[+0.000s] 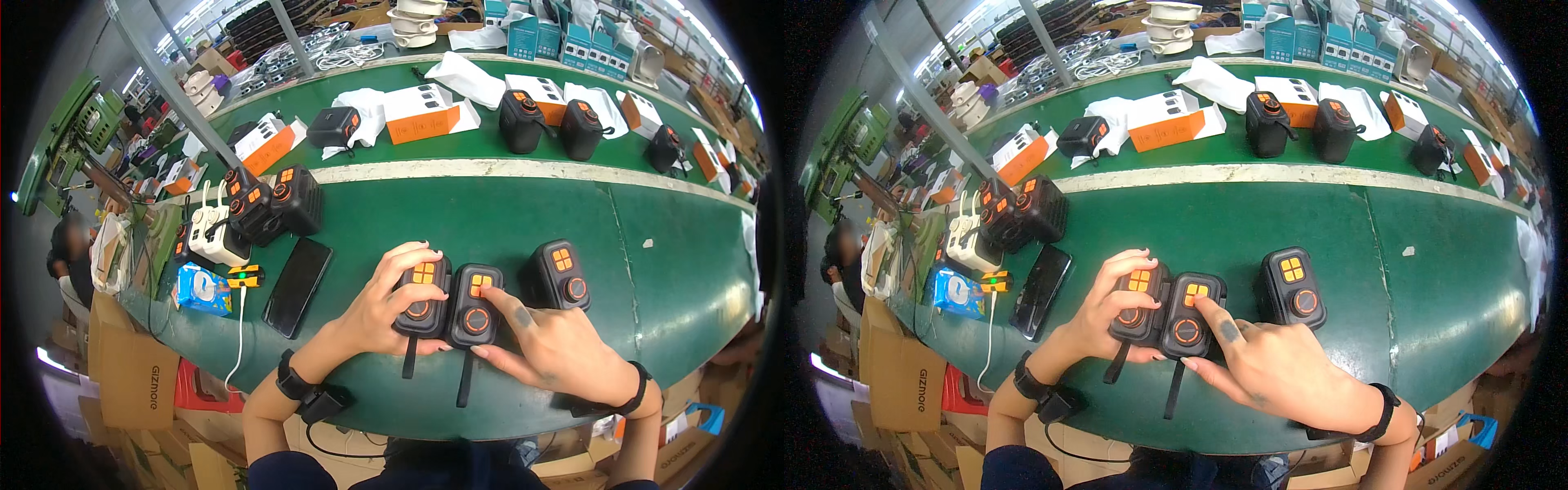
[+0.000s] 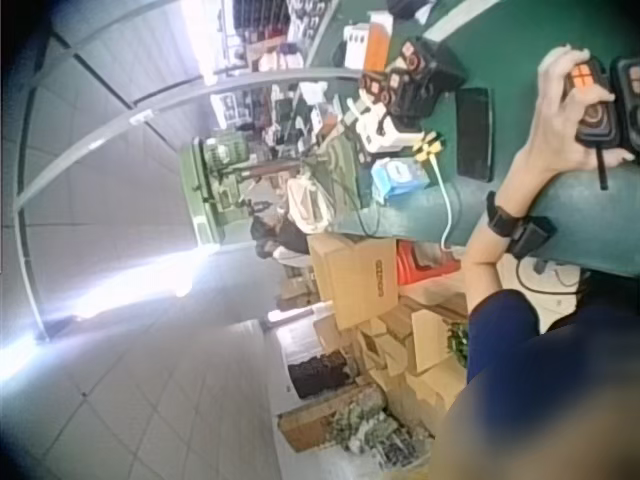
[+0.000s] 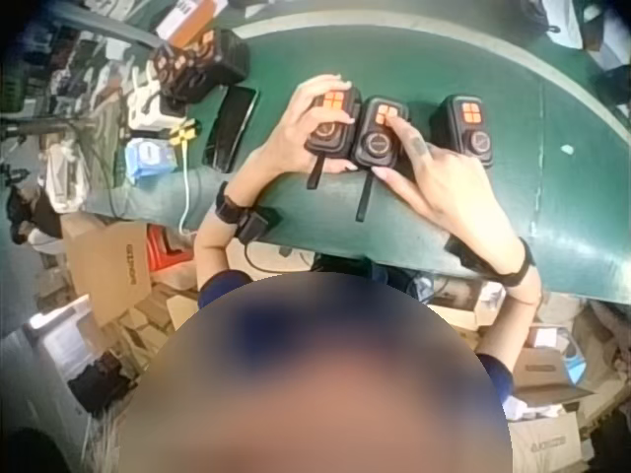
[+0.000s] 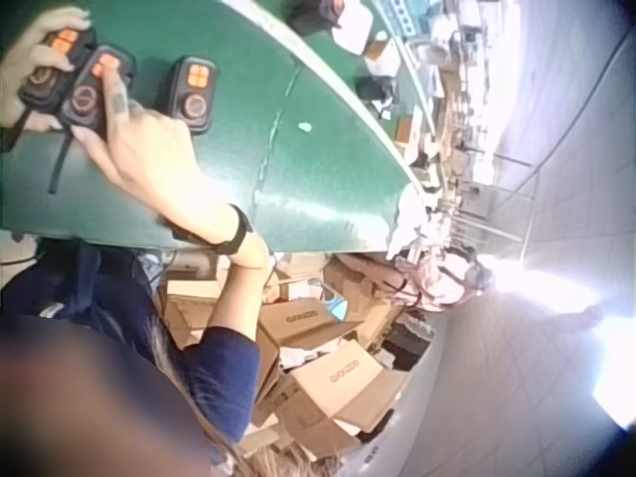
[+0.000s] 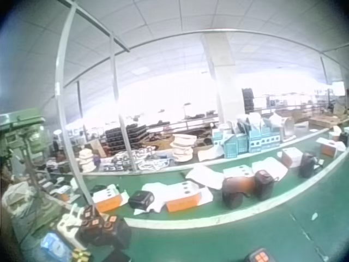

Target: The recorder is testing multiple handheld walkie-talkie devices by pressing buttons and checking indicator lights on an assembly line.

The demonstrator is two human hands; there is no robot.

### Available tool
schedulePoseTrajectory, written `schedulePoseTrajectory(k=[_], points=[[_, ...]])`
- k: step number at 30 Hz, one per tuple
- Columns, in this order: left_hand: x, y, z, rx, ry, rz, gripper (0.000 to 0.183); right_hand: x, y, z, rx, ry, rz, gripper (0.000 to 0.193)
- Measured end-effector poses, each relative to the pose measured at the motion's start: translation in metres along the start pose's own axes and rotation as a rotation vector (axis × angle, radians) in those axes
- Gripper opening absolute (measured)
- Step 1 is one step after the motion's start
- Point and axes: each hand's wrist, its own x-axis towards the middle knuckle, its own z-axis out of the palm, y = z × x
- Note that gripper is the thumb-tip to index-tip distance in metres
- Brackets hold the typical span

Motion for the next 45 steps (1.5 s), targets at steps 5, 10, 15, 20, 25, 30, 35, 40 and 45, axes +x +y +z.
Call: schedulePoseTrajectory(k=[5,10,15,20,25,30,35,40,45], points=[[-0.004,0.000,-0.009,0.017,-0.020,-0.007,0.063,0.004,-0.005,0.005,0.044,0.050,-0.024,0.061],[-0.006,-0.001,-0.019,0.018,-0.022,0.005,0.060,0.013,-0.012,0.009,0.028,0.119,-0.056,0.059],[-0.002,0.006,-0.010,-0.004,-0.050,-0.007,0.060,0.005,-0.001,0.004,0.003,0.112,-0.043,0.062],[-0.007,-0.001,-0.013,-0.120,-0.027,-0.052,0.076,0.006,-0.001,0.005,0.005,0.101,-0.021,0.069],[-0.011,-0.009,-0.017,-0.054,-0.045,-0.048,0.089,0.009,0.001,0.006,-0.018,0.090,-0.072,0.077],[-0.015,-0.012,-0.019,-0.067,0.015,-0.049,0.085,0.016,-0.005,0.007,-0.006,0.079,-0.027,0.077],[-0.018,-0.016,-0.021,-0.006,0.040,-0.018,0.085,0.020,-0.008,0.007,0.066,0.092,-0.022,0.075],[-0.020,-0.015,-0.022,0.016,0.053,-0.010,0.084,0.022,-0.011,0.010,0.079,0.104,-0.013,0.074],[-0.019,-0.014,-0.027,0.038,0.053,0.007,0.080,0.024,-0.010,0.013,0.134,0.144,-0.037,0.072]])
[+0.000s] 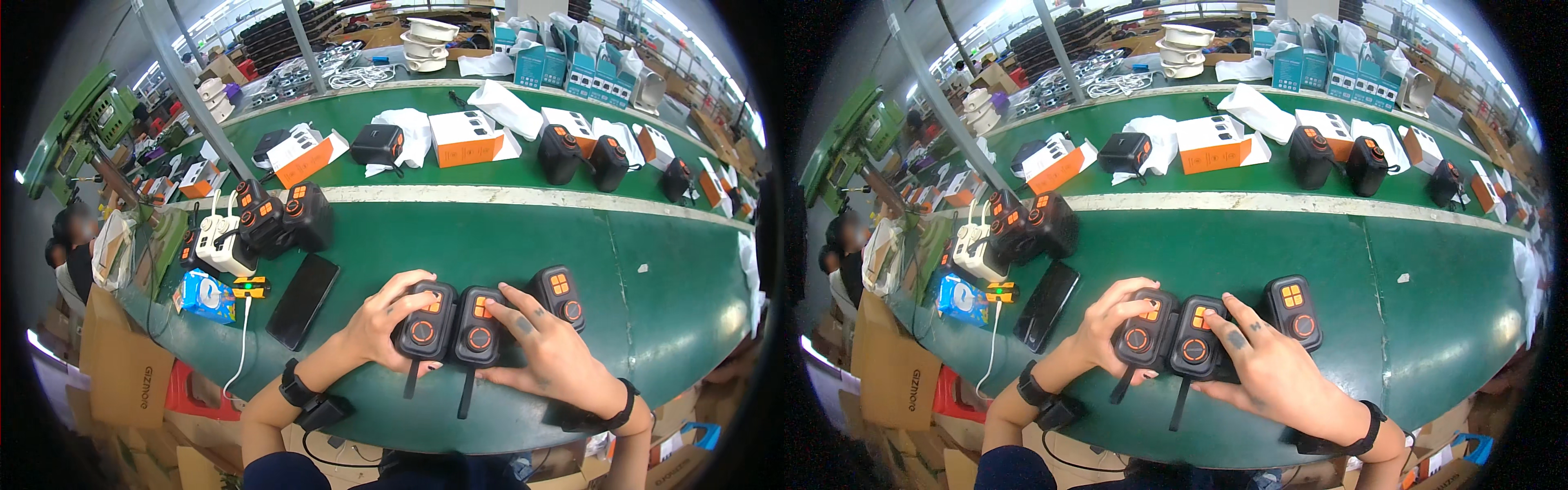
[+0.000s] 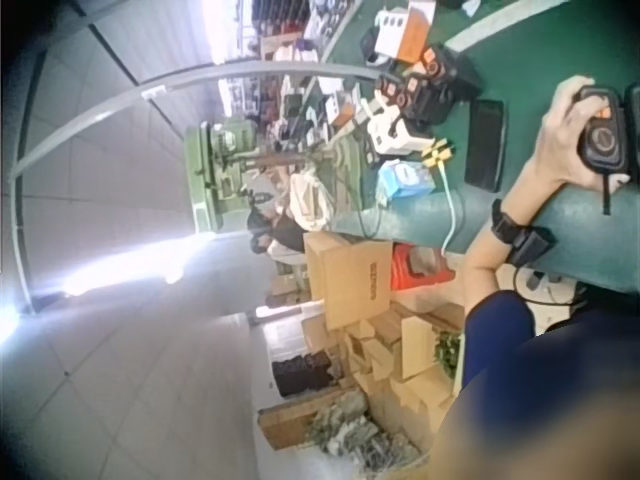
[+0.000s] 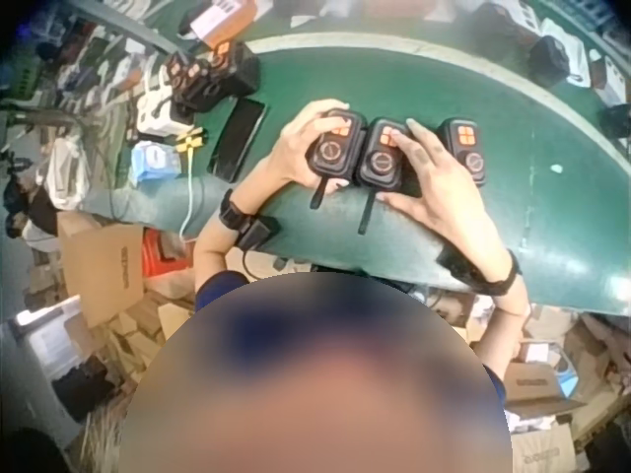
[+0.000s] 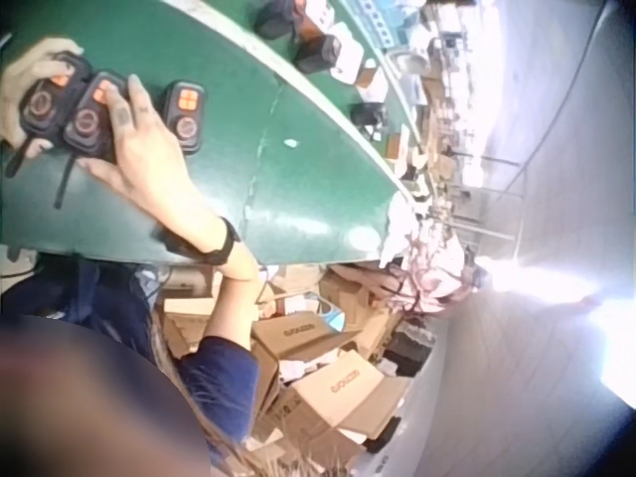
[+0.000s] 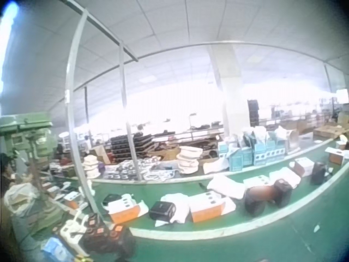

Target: The recorder is testing multiple handheld walkie-talkie devices by pressing buttons and checking indicator lights on an assembly line.

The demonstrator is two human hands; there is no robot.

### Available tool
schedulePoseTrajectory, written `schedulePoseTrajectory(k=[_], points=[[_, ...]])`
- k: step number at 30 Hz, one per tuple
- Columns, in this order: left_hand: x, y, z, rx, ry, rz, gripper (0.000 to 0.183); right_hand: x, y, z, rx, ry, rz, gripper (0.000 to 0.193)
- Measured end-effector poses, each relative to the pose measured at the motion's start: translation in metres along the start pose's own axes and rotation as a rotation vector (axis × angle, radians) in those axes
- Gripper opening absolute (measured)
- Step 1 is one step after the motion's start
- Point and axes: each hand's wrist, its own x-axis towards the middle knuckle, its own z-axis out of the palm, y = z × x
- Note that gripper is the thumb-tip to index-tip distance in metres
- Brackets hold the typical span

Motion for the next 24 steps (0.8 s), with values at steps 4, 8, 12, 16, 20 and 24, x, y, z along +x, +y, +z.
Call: schedulePoseTrajectory(k=[4,8,12,16,20,24], points=[[0.005,0.005,0.005,0.027,-0.006,0.009,0.079,-0.005,0.006,-0.003,-0.006,0.014,-0.003,0.071],[0.010,0.011,0.011,0.021,-0.012,-0.024,0.079,-0.011,0.010,-0.007,-0.010,0.027,-0.026,0.071],[0.011,0.011,0.013,0.037,-0.009,-0.009,0.078,-0.012,0.011,-0.007,-0.010,0.008,-0.024,0.071],[0.009,0.009,0.013,0.026,-0.005,-0.014,0.078,-0.012,0.010,-0.008,-0.013,-0.022,-0.002,0.071],[0.006,0.008,0.006,0.012,-0.010,-0.028,0.079,-0.006,0.005,-0.006,-0.002,-0.025,-0.005,0.071],[0.003,0.006,-0.001,0.018,-0.009,-0.020,0.078,-0.001,-0.001,-0.003,-0.006,-0.020,-0.019,0.071]])
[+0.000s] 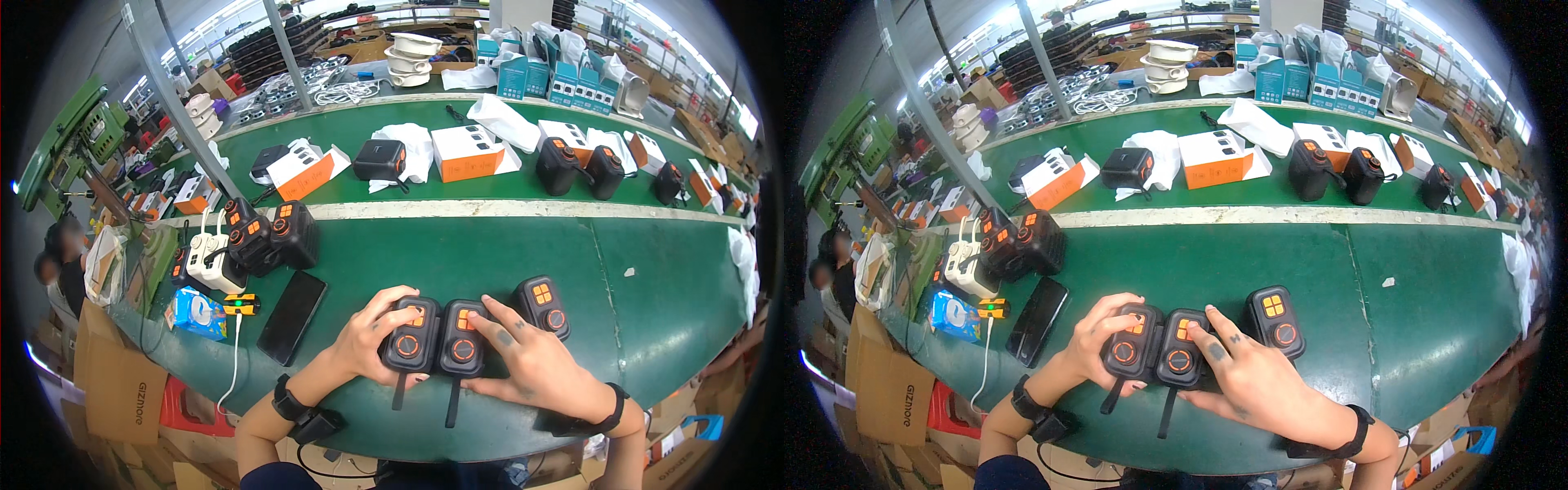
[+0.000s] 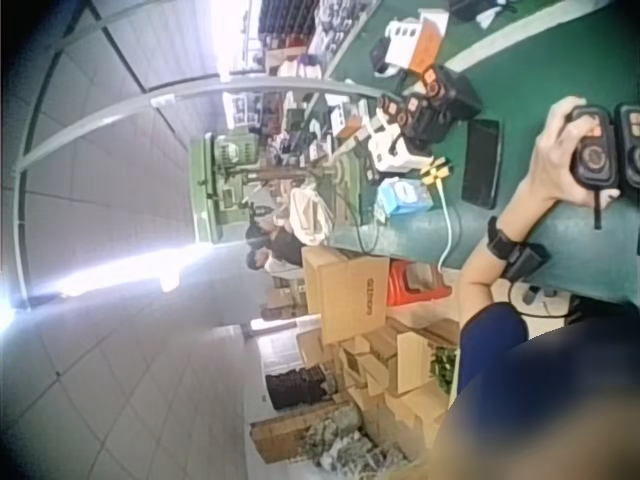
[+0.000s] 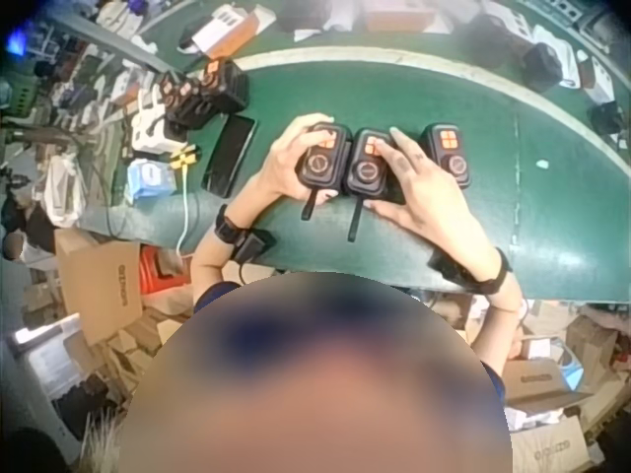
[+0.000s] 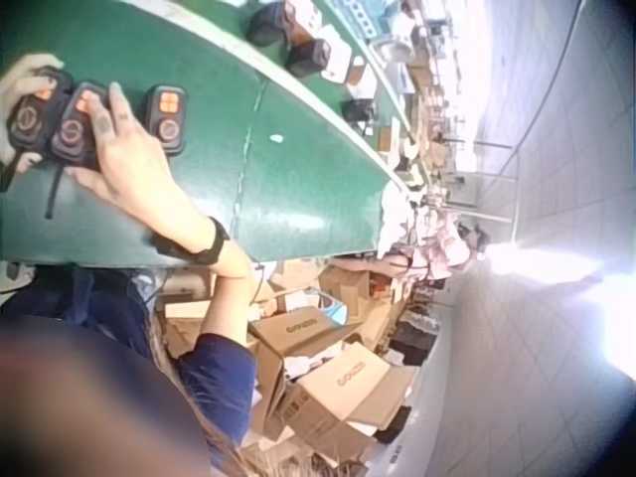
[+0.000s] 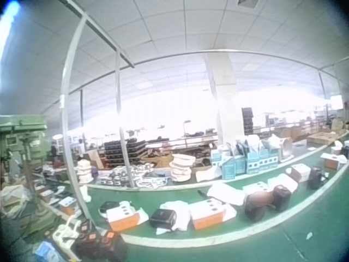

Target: The recorder is testing multiple handheld walkie-talkie devices by pressing buttons and checking indicator lights on an assembly line.

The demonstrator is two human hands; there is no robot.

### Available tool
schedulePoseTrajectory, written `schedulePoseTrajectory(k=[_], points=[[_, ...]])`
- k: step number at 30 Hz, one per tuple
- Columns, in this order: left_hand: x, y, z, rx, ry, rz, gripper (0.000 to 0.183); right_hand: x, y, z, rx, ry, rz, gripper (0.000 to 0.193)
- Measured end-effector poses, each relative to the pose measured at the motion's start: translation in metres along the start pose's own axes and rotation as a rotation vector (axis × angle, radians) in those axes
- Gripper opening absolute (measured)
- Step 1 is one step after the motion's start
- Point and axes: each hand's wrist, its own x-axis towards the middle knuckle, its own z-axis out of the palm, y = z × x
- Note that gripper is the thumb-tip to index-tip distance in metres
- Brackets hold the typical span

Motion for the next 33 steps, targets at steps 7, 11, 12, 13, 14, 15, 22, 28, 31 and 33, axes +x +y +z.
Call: schedulePoseTrajectory(k=[7,11,12,13,14,15,22,28,31,33], points=[[-0.006,-0.005,-0.009,0.009,-0.006,0.016,0.077,0.006,-0.008,0.005,0.004,-0.007,-0.018,0.071],[-0.008,-0.006,-0.009,0.003,-0.008,-0.002,0.080,0.007,-0.009,0.006,0.005,0.011,-0.007,0.072],[-0.010,-0.007,-0.010,0.024,-0.061,-0.024,0.081,0.008,-0.009,0.007,0.003,0.008,0.001,0.072],[-0.009,-0.006,-0.009,-0.001,-0.001,-0.010,0.081,0.007,-0.008,0.007,-0.010,-0.017,0.041,0.072],[-0.012,-0.009,-0.015,0.000,0.002,-0.004,0.082,0.013,-0.014,0.014,0.003,0.001,0.011,0.072],[-0.011,-0.009,-0.014,-0.026,0.073,0.029,0.082,0.012,-0.013,0.014,-0.003,0.004,0.015,0.072],[-0.029,-0.021,-0.038,-0.008,-0.001,0.018,0.077,0.031,-0.035,0.033,-0.021,0.005,0.026,0.072],[-0.043,-0.029,-0.055,0.009,0.002,0.027,0.078,0.045,-0.049,0.039,-0.040,0.000,0.055,0.072],[-0.045,-0.031,-0.062,0.008,0.002,0.019,0.077,0.051,-0.054,0.042,-0.050,0.001,0.036,0.072],[-0.046,-0.031,-0.065,0.014,-0.002,0.028,0.077,0.053,-0.056,0.044,-0.044,0.023,0.028,0.072]])
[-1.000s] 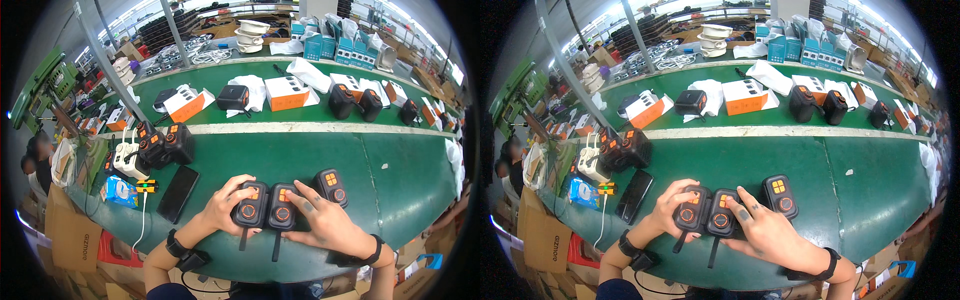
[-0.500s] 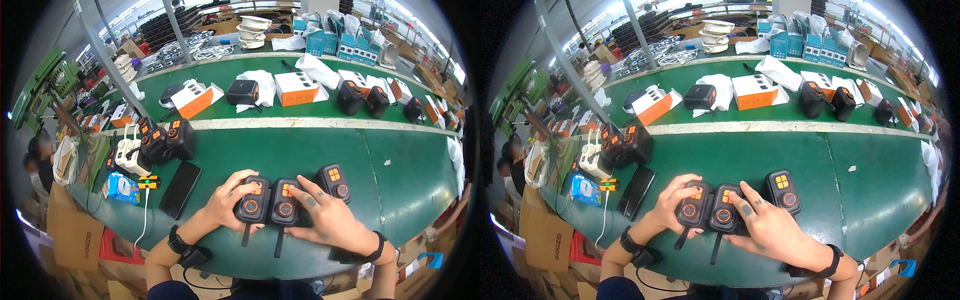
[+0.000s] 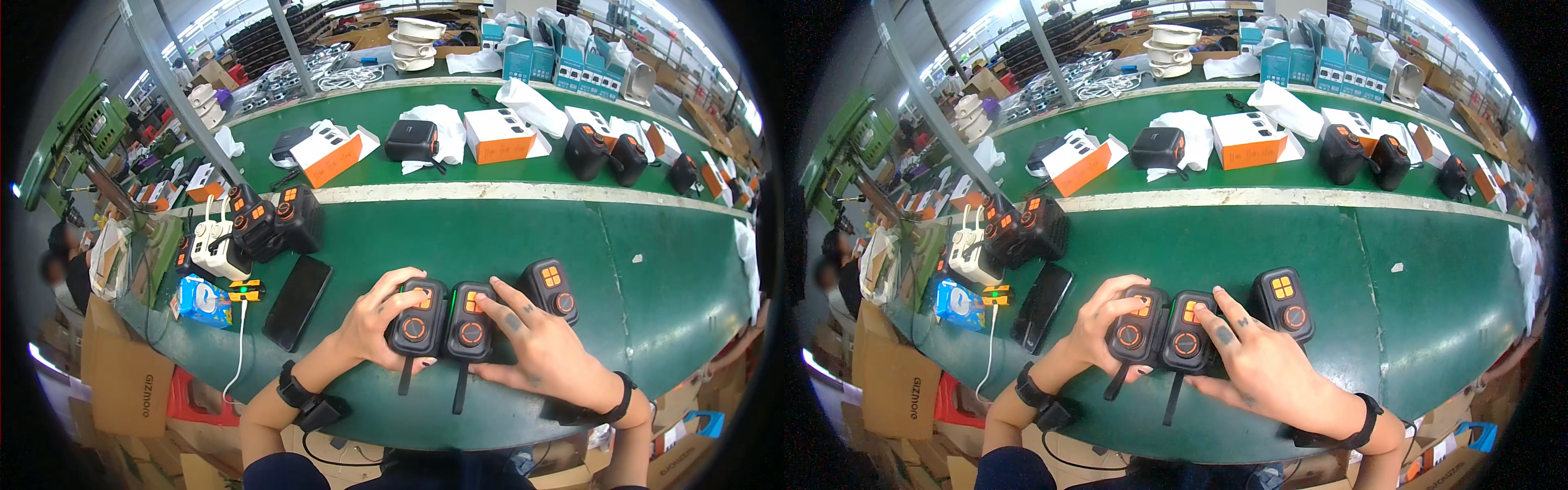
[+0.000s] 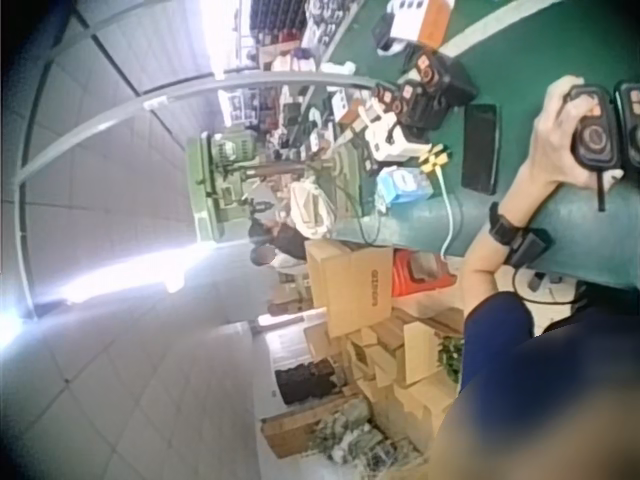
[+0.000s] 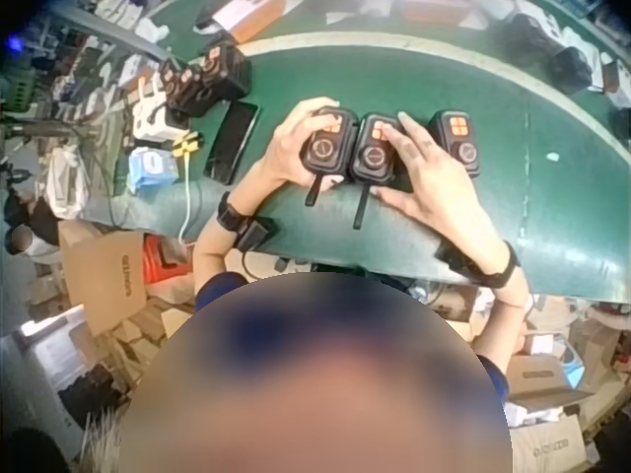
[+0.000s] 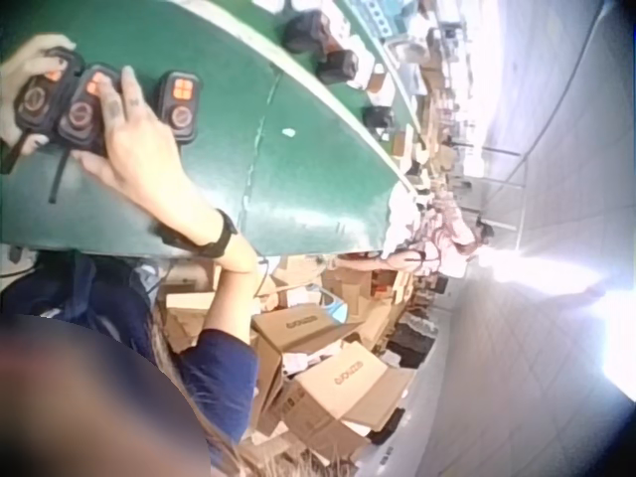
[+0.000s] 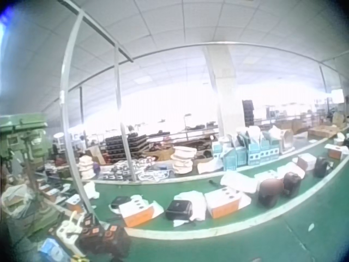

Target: The recorder is testing multiple handheld walkie-talkie devices by pressing buttons and checking indicator lights on an assembly line.

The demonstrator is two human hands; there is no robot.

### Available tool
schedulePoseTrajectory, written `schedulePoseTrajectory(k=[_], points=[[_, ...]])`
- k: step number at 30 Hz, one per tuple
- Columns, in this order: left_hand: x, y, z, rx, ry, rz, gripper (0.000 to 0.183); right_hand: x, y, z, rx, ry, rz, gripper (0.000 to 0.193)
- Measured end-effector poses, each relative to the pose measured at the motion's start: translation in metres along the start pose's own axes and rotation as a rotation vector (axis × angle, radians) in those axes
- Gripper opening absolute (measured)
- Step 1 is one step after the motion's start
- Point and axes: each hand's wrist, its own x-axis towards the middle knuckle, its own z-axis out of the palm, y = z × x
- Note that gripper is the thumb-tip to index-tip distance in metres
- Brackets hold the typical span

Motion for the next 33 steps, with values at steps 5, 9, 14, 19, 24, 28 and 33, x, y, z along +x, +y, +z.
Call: schedulePoseTrajectory(k=[5,9,14,19,24,28,33], points=[[-0.004,-0.004,-0.005,-0.001,-0.004,-0.008,0.077,0.005,-0.004,0.002,0.011,-0.014,0.010,0.073],[-0.012,-0.009,-0.018,0.000,-0.003,-0.005,0.077,0.016,-0.012,0.009,0.005,-0.008,-0.006,0.073],[-0.017,-0.012,-0.023,0.007,-0.008,-0.008,0.078,0.021,-0.018,0.012,-0.011,-0.010,-0.006,0.073],[-0.021,-0.014,-0.027,0.015,-0.004,-0.001,0.080,0.025,-0.021,0.015,-0.021,-0.012,-0.020,0.072],[-0.025,-0.017,-0.031,0.025,-0.023,-0.016,0.083,0.029,-0.025,0.014,-0.026,-0.032,-0.015,0.074],[-0.031,-0.023,-0.033,-0.029,0.010,-0.008,0.087,0.035,-0.030,0.014,-0.043,-0.101,0.021,0.074],[-0.040,-0.028,-0.043,-0.049,0.016,-0.030,0.088,0.046,-0.042,0.024,-0.064,-0.105,0.017,0.075]])
